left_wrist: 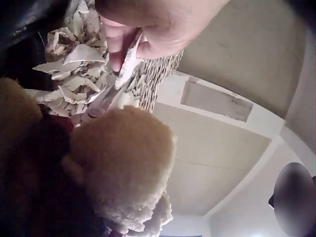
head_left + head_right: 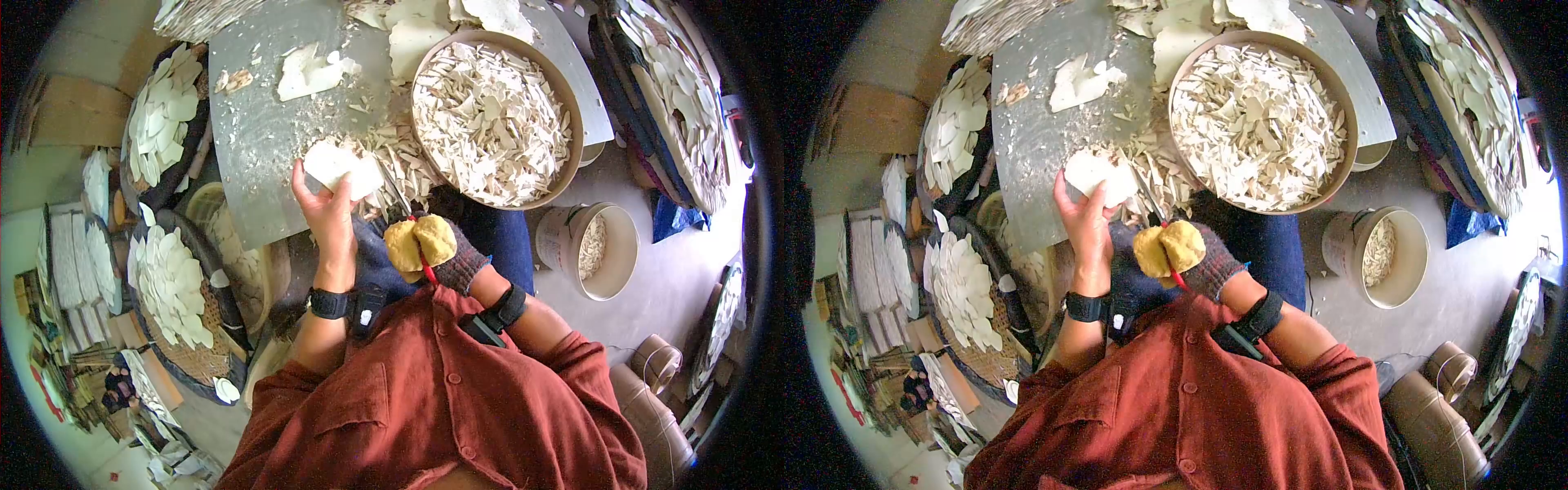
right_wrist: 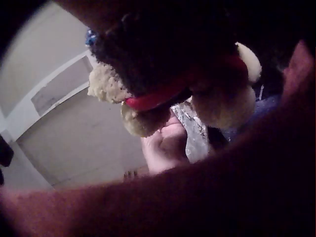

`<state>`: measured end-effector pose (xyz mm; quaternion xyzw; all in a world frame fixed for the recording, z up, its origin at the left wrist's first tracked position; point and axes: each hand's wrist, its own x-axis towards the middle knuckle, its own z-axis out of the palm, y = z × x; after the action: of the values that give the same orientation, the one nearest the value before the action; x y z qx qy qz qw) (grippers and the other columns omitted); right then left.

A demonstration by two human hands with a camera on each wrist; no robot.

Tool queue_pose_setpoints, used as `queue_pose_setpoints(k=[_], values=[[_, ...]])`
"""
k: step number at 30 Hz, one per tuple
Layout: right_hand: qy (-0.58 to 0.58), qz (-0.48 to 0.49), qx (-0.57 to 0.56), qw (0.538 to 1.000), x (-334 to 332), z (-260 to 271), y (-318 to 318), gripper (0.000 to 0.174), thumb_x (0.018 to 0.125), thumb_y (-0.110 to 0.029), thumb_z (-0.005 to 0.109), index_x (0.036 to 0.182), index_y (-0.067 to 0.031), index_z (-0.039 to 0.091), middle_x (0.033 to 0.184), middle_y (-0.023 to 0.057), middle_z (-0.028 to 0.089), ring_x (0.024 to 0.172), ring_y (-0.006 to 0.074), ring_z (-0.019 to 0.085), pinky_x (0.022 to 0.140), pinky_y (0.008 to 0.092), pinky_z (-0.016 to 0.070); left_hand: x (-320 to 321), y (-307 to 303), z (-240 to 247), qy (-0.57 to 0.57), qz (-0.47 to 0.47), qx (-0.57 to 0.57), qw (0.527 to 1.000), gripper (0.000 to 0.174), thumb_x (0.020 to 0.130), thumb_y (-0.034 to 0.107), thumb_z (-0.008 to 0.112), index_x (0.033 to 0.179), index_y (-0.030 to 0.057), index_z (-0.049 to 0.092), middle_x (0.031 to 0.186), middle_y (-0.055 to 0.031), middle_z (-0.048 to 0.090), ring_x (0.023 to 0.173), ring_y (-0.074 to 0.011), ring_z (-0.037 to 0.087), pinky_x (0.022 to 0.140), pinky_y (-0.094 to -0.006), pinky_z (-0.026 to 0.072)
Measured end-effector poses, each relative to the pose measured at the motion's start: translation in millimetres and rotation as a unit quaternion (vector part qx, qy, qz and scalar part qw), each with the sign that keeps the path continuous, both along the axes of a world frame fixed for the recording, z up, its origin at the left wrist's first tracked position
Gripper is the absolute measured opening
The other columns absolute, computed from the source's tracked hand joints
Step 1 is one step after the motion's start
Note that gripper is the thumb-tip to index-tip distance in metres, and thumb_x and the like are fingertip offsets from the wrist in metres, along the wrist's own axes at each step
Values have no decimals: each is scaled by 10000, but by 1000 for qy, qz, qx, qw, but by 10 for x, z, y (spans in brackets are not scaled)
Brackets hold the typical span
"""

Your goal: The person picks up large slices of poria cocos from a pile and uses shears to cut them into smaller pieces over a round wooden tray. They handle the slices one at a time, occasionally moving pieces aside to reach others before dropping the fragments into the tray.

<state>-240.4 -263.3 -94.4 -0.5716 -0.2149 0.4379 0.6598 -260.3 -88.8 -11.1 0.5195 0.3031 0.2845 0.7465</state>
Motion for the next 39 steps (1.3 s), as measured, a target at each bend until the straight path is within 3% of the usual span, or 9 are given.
queue_pose_setpoints(k=[9, 13, 19, 22, 28, 34, 35, 36, 39], values=[[382, -39, 202, 901, 71, 301, -25, 221, 871, -139, 537, 1009, 28, 580, 1000, 122, 625, 920, 205, 607, 821, 339, 489, 34, 128, 122, 70, -127, 10, 989, 667, 803, 9, 576, 1358, 127, 227, 1034, -125, 585, 840, -175, 608, 592, -253, 499], [61, 22, 79, 995, 154, 29, -80, 189, 846, -141, 560, 970, -3, 596, 960, 109, 634, 899, 210, 609, 817, 327, 485, 75, 98, 59, 66, -121, 8, 990, 678, 803, -8, 566, 1372, 121, 220, 998, -122, 602, 818, -191, 623, 643, -300, 541], [-260, 39, 20, 965, 133, 65, -89, 164, 837, -97, 552, 957, 0, 608, 953, 111, 642, 885, 199, 622, 833, 310, 487, 117, 187, 93, 85, -166, -5, 982, 670, 809, -27, 547, 1378, 105, 219, 1023, -132, 595, 830, -201, 628, 679, -340, 560], [125, -4, 98, 987, 47, 10, -90, 158, 826, -77, 568, 962, -6, 603, 960, 94, 640, 883, 188, 617, 829, 308, 492, 144, 199, 115, 78, -176, -20, 981, 662, 813, -26, 543, 1377, 101, 221, 1036, -137, 590, 832, -202, 629, 672, -338, 561], [189, -21, 78, 979, 82, 68, -123, 266, 725, -122, 713, 960, -64, 601, 930, 44, 627, 861, 125, 594, 785, 277, 487, 173, 170, 130, 82, -174, -31, 981, 592, 825, -17, 533, 1348, 66, 269, 1030, -125, 593, 827, -198, 631, 659, -327, 560], [-20, 36, 22, 999, 119, -79, -166, 201, 846, -124, 551, 984, 23, 558, 961, 135, 610, 904, 239, 603, 822, 360, 487, 212, 316, 255, 20, -197, -47, 979, 336, 843, 14, 522, 1174, 1, 463, 1030, -113, 608, 889, -177, 617, 751, -289, 523], [315, 35, 199, 927, 114, -80, -167, 220, 864, -105, 523, 1019, 49, 542, 1002, 156, 601, 931, 258, 600, 846, 383, 482, 229, 323, 319, -18, -180, -46, 982, 293, 848, 16, 514, 1140, -9, 491, 1030, -115, 613, 911, -173, 612, 781, -285, 511], [622, 20, 296, 724, 135, 40, -137, 239, 881, -86, 495, 1055, 75, 526, 1043, 176, 593, 959, 276, 597, 870, 407, 478, 241, 374, 328, -59, -182, -32, 981, 207, 845, 2, 512, 1044, 14, 568, 1119, -145, 576, 1016, -190, 569, 881, -314, 463], [635, 36, 314, 705, 138, 240, -102, 249, 881, -90, 498, 1068, 73, 520, 1044, 176, 592, 965, 275, 595, 876, 405, 475, 227, 481, 169, -86, -160, 179, 967, 188, 806, -52, 526, 911, 50, 644, 1239, -138, 506, 1120, -202, 503, 949, -330, 411]])
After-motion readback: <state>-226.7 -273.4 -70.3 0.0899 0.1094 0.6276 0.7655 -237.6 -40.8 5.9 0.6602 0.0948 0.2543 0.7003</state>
